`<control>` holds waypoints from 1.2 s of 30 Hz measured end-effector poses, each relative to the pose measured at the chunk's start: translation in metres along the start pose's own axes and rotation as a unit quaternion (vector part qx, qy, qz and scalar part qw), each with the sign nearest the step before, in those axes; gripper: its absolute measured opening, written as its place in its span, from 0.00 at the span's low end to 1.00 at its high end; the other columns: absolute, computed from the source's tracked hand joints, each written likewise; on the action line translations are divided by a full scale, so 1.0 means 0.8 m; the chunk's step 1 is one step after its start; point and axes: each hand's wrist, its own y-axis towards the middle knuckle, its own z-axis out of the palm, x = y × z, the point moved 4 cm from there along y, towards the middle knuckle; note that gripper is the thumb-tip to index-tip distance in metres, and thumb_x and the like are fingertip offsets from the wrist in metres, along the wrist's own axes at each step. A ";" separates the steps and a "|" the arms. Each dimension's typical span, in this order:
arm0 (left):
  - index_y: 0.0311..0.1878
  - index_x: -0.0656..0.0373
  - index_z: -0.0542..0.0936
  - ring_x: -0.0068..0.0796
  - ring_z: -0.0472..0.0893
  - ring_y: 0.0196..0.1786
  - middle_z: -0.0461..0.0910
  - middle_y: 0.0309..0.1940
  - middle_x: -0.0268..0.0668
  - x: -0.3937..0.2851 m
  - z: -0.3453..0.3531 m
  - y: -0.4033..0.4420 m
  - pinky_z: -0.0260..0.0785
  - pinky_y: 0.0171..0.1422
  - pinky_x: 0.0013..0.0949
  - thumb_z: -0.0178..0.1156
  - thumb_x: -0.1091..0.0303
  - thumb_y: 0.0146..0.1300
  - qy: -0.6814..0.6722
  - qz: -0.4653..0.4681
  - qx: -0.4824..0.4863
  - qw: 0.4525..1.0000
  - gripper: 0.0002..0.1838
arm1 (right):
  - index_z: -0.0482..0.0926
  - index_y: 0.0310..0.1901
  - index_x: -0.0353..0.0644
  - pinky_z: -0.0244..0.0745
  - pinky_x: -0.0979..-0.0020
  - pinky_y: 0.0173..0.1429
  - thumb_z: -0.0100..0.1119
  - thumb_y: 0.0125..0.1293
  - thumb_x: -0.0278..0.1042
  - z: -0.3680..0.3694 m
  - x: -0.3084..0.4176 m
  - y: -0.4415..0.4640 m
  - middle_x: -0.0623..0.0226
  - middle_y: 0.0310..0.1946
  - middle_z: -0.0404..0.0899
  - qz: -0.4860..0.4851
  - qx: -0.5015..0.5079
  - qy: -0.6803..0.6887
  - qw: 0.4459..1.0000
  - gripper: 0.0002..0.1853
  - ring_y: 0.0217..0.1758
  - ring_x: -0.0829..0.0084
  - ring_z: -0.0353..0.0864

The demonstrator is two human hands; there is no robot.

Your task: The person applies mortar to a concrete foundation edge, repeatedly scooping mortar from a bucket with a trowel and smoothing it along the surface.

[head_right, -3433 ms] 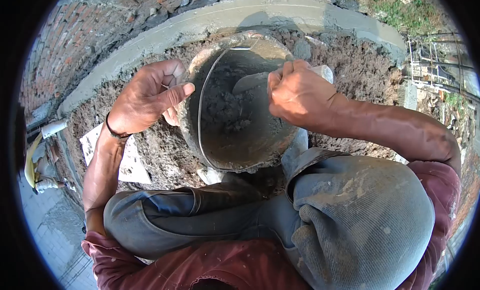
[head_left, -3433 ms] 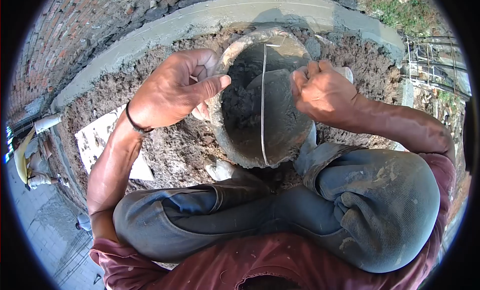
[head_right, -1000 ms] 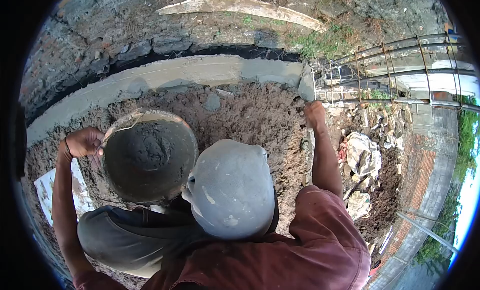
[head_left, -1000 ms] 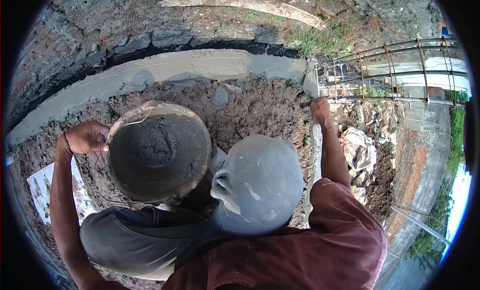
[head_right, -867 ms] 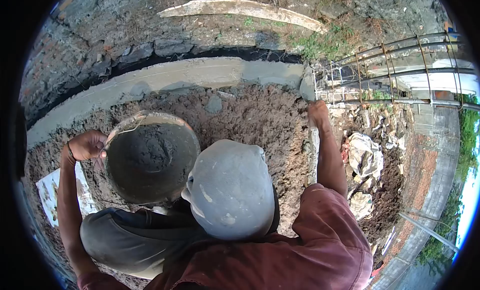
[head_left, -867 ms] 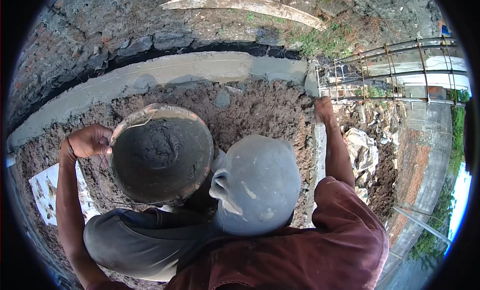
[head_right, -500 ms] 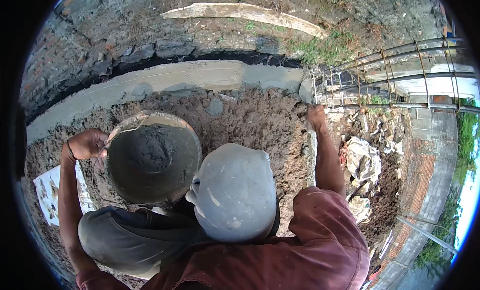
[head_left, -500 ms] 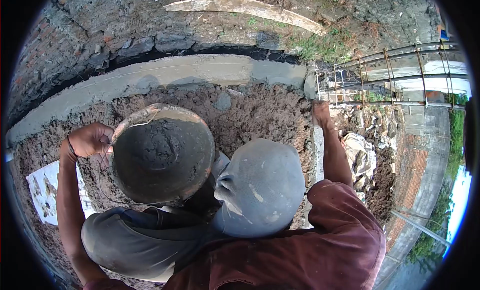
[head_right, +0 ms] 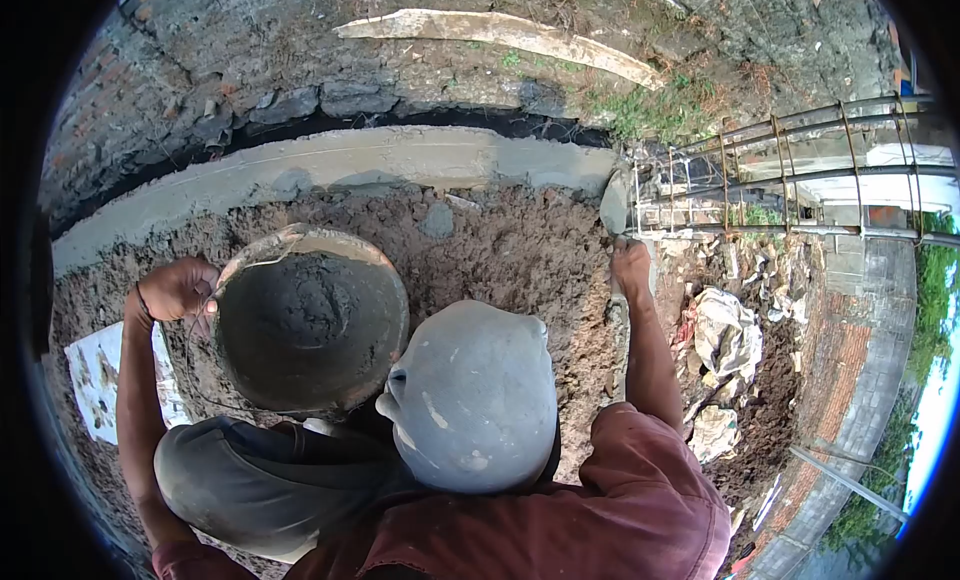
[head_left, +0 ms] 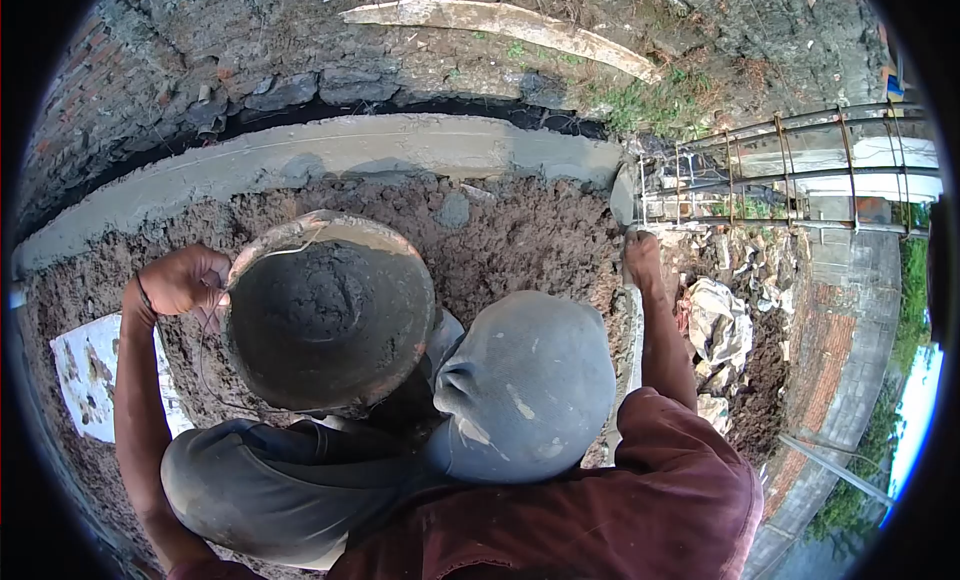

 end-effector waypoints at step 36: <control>0.38 0.69 0.78 0.41 0.91 0.32 0.85 0.28 0.44 -0.017 0.003 -0.002 0.89 0.35 0.40 0.64 0.79 0.70 0.010 -0.037 0.005 0.999 0.05 | 0.81 0.42 0.30 0.79 0.46 0.42 0.57 0.73 0.38 0.047 0.106 -0.046 0.35 0.29 0.81 -0.162 0.009 0.020 0.987 0.15 0.36 0.33 0.83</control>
